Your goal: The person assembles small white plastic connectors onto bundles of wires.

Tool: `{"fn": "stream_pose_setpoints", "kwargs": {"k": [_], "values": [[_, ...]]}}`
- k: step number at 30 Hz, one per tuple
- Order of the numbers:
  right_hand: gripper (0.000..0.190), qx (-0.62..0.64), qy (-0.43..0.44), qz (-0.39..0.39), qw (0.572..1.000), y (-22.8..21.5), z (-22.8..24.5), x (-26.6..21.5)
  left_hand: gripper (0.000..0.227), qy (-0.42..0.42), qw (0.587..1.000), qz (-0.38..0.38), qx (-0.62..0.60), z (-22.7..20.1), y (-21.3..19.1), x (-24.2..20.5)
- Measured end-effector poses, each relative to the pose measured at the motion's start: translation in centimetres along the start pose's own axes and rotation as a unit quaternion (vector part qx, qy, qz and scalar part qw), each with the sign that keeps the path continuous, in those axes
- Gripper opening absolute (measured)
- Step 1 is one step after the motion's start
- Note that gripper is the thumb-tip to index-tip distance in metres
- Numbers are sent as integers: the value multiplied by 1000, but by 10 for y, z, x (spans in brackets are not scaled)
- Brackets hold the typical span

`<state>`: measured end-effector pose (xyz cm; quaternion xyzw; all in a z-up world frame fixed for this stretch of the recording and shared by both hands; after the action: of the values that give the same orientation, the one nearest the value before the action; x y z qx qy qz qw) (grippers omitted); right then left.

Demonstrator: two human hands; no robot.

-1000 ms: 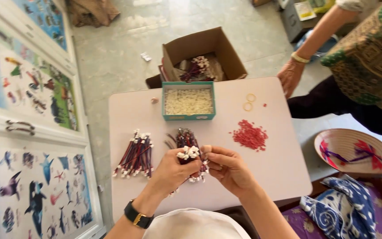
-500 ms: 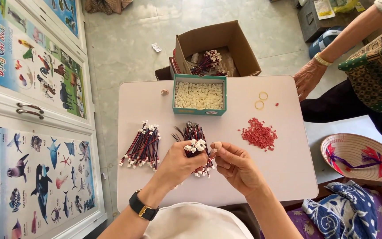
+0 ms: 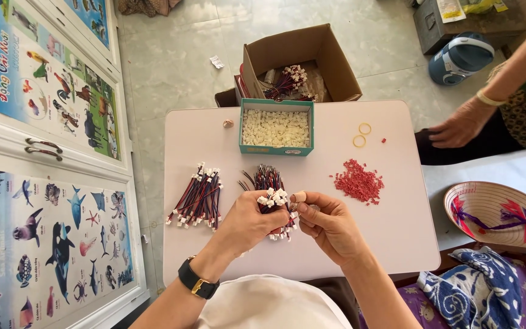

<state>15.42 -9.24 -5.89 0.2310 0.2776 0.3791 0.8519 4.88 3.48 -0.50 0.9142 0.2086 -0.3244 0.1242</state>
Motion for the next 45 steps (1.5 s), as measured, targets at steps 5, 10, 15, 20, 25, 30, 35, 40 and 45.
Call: {"fn": "stream_pose_setpoints", "kwargs": {"k": [5, 10, 15, 20, 25, 30, 35, 40, 45], "values": [[19, -6, -11, 14, 1000, -7, -3, 1, 12, -6, 1000, 3, 17, 0, -4, 1], [16, -52, -31, 14, 998, -1, 0, 2, 10, -9, 998, 41, -46, 4, -2, 5], [16, -22, -24, -12, 999, 1, -7, -3, 5, -15, 991, 77, -105, 10, -2, 9], [16, -15, -24, -11, 1000, 5, -12, -4, 9, -9, 994, 69, -88, 11, -4, 10], [17, 29, -23, -17, 999, 5, -17, -8, 10, -13, 998, 46, -27, 6, -6, 9], [19, 31, -48, -32, 998, 6, -16, -10, 10, 9, 998, 44, -34, 3, -4, 8], [19, -23, -67, -33, 997, 6, -11, -4, 18, 40, 990, -45, 126, -19, -6, -9], [17, -50, -74, -60, 994, -4, -10, -7, 19, 134, 959, -129, 214, -22, -4, -18], [18, -24, -79, -50, 995, -5, -4, -8, 21, 34, 978, -127, 161, -11, -11, -6]]}}
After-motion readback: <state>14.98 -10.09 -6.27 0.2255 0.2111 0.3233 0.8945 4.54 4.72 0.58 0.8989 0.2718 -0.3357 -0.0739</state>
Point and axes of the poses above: each hand's wrist, its own x-axis towards the middle knuckle, its own y-axis out of the palm, z = x × y, the point moved 7 cm from there along x, towards the middle knuckle, and after that the axes turned 15 degrees about -y, right-handed, at the moved point
